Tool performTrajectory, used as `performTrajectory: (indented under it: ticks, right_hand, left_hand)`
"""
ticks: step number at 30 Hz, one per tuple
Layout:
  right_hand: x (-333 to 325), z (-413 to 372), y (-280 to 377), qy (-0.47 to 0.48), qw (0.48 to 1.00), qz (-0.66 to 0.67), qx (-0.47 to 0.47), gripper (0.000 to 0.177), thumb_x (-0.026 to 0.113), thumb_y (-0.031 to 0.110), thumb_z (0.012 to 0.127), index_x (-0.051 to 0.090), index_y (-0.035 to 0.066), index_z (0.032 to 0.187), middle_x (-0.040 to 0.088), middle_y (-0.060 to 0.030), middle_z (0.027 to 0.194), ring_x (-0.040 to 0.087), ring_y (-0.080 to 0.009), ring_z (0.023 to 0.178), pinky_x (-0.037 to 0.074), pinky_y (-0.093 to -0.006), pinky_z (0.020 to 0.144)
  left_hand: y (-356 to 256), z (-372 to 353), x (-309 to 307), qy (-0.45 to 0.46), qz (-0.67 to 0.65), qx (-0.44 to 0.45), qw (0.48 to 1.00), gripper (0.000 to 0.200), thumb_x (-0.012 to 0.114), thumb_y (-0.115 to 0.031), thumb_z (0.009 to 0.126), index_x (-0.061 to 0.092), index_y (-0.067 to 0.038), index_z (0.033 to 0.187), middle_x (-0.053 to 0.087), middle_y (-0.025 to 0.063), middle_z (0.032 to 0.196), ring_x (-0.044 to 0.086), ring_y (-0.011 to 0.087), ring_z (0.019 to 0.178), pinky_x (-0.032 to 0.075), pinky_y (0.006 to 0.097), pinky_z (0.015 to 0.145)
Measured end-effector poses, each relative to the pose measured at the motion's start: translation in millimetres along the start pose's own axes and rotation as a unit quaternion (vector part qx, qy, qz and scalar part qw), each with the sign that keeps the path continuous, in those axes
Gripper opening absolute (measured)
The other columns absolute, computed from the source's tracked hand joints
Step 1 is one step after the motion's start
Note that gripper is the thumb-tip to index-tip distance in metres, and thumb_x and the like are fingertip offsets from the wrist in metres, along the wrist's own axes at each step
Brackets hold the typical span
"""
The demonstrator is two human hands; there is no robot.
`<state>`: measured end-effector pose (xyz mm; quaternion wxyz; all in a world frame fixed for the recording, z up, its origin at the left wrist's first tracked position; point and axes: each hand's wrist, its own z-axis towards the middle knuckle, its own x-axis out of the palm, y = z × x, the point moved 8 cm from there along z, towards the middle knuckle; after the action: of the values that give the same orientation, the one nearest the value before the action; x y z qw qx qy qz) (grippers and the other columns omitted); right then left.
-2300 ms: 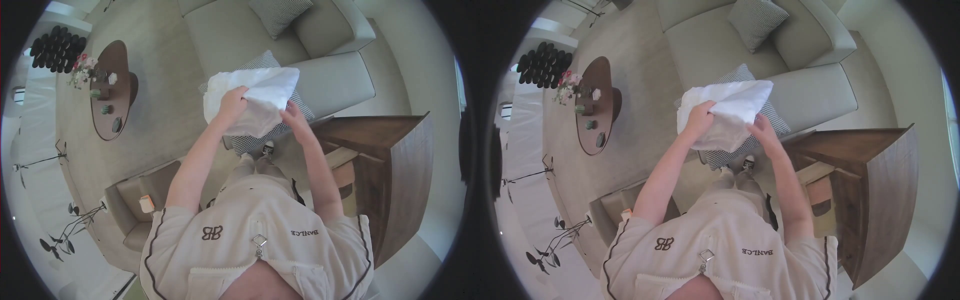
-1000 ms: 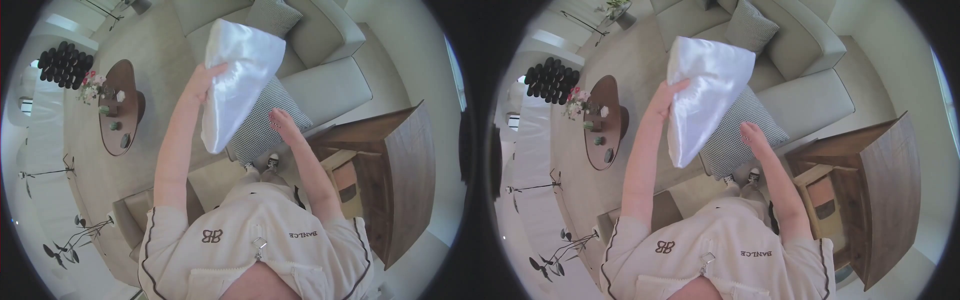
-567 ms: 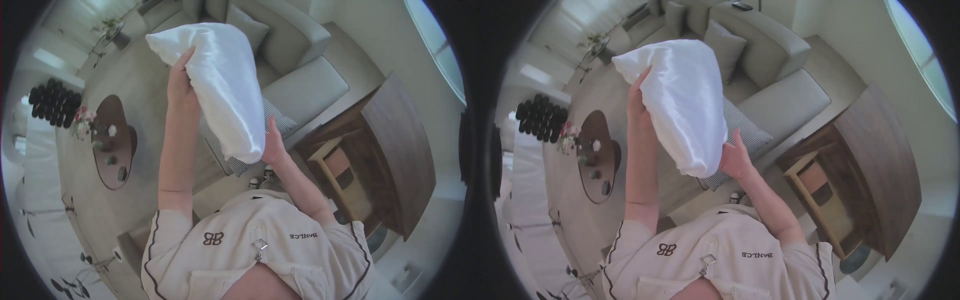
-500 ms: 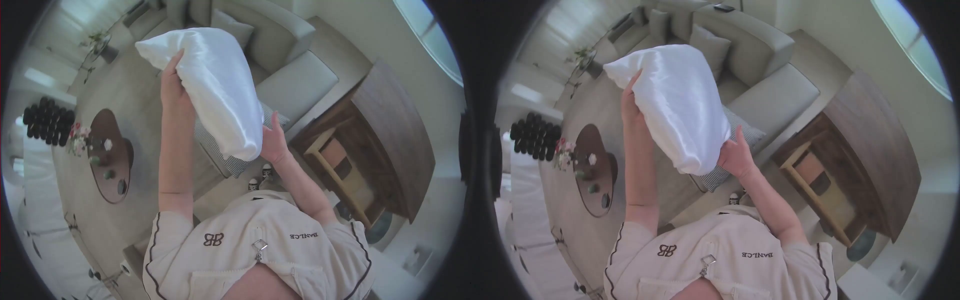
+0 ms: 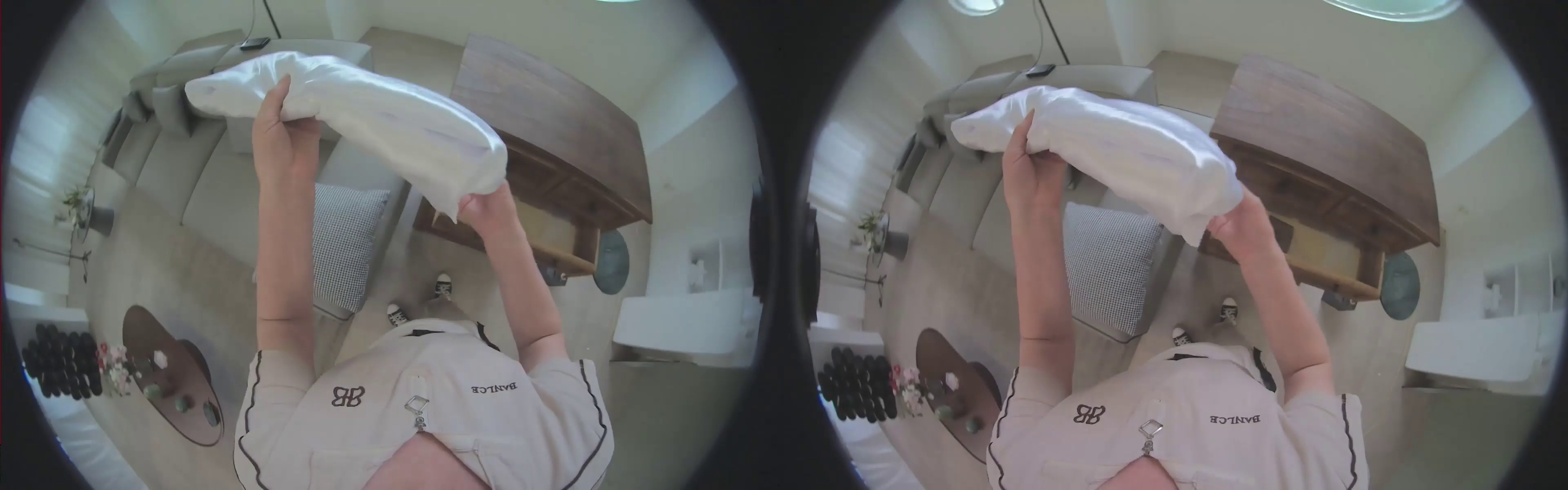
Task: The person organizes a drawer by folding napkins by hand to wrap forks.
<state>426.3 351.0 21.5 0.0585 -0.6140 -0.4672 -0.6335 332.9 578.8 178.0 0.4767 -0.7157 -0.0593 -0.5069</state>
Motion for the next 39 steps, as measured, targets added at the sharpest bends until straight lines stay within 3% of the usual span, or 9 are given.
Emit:
performTrajectory:
  ticks: [6,12,15,18,21,24,27,36,39]
  right_hand:
    - [-4,-49,131,0.029,0.988,-0.012,-0.149,0.024,0.058,0.009,0.085,0.061,0.003,0.108,0.065,-0.013,0.096,0.061,-0.0293,0.086,0.054,-0.0425,0.071]
    - [-50,-103,233,-0.158,0.949,-0.019,-0.271,0.03,0.05,0.003,0.084,0.056,0.001,0.114,0.058,-0.0144,0.112,0.053,-0.029,0.104,0.051,-0.0409,0.084]
    - [-32,-143,250,-0.256,0.902,-0.176,-0.299,0.018,0.042,0.002,0.055,0.035,0.007,0.07,0.041,-0.0039,0.076,0.037,-0.0177,0.074,0.031,-0.0269,0.061]
    - [-48,-154,267,-0.199,0.813,-0.493,-0.236,0.029,0.05,0.017,0.067,0.05,0.008,0.094,0.051,0.0007,0.086,0.041,-0.0098,0.077,0.038,-0.0246,0.064]
    - [-38,-156,265,-0.127,0.741,-0.641,-0.154,0.037,0.063,0.026,0.078,0.058,0.007,0.11,0.059,-0.0014,0.106,0.049,-0.0119,0.097,0.041,-0.028,0.083]
    - [-17,-155,263,-0.034,0.765,-0.616,-0.186,0.061,0.07,0.031,0.077,0.044,0.006,0.126,0.049,-0.0065,0.127,0.044,-0.017,0.117,0.034,-0.0331,0.099]
    - [-7,-147,246,0.065,0.809,-0.559,-0.17,0.064,0.074,0.023,0.074,0.041,0.007,0.127,0.053,-0.0037,0.119,0.047,-0.0135,0.108,0.04,-0.0308,0.092]
    - [-38,-121,241,-0.045,0.865,-0.446,-0.227,0.079,0.07,0.035,0.078,0.027,0.009,0.139,0.037,-0.0072,0.138,0.034,-0.0206,0.128,0.027,-0.0354,0.108]
    - [-70,-112,242,-0.151,0.89,-0.383,-0.194,0.06,0.07,0.041,0.076,0.045,0.017,0.124,0.051,0.0069,0.114,0.042,-0.0116,0.094,0.033,-0.0269,0.075]
  left_hand:
    - [45,-17,79,0.169,0.088,-0.008,0.982,0.033,0.065,-0.013,0.077,0.055,-0.005,0.107,0.06,0.0041,0.095,0.059,0.0159,0.089,0.051,0.0274,0.073]
    - [129,-39,140,0.235,0.096,-0.077,0.964,0.017,0.058,-0.01,0.08,0.056,-0.003,0.096,0.058,0.0041,0.086,0.057,0.0165,0.082,0.052,0.0302,0.072]
    - [156,-51,166,0.191,0.051,-0.104,0.975,0.012,0.056,-0.003,0.08,0.054,0.003,0.091,0.056,0.0072,0.083,0.057,0.0182,0.079,0.055,0.0305,0.072]
    - [171,-63,204,0.194,0.03,-0.075,0.978,0.005,0.056,0.0,0.077,0.053,0.003,0.078,0.052,0.0062,0.073,0.054,0.0162,0.072,0.054,0.0292,0.066]
    - [185,-73,244,0.218,0.076,-0.021,0.973,0.029,0.06,-0.006,0.073,0.044,0.001,0.096,0.05,0.0079,0.084,0.054,0.0183,0.075,0.05,0.0312,0.065]
    - [195,-86,270,0.203,0.129,0.011,0.971,0.025,0.053,-0.01,0.075,0.038,-0.004,0.094,0.041,0.0043,0.085,0.047,0.0168,0.073,0.046,0.0292,0.065]
    - [202,-91,279,0.158,0.122,0.047,0.979,0.026,0.052,-0.011,0.076,0.039,-0.005,0.098,0.044,0.0035,0.089,0.049,0.0163,0.078,0.044,0.0281,0.072]
    - [234,-95,286,0.066,0.16,0.111,0.979,0.029,0.052,-0.015,0.081,0.041,-0.004,0.104,0.049,0.008,0.096,0.051,0.0215,0.087,0.043,0.0333,0.081]
    - [243,-87,314,0.131,0.224,0.201,0.945,0.027,0.051,-0.016,0.075,0.04,-0.004,0.097,0.044,0.0076,0.092,0.044,0.0201,0.083,0.038,0.0335,0.079]
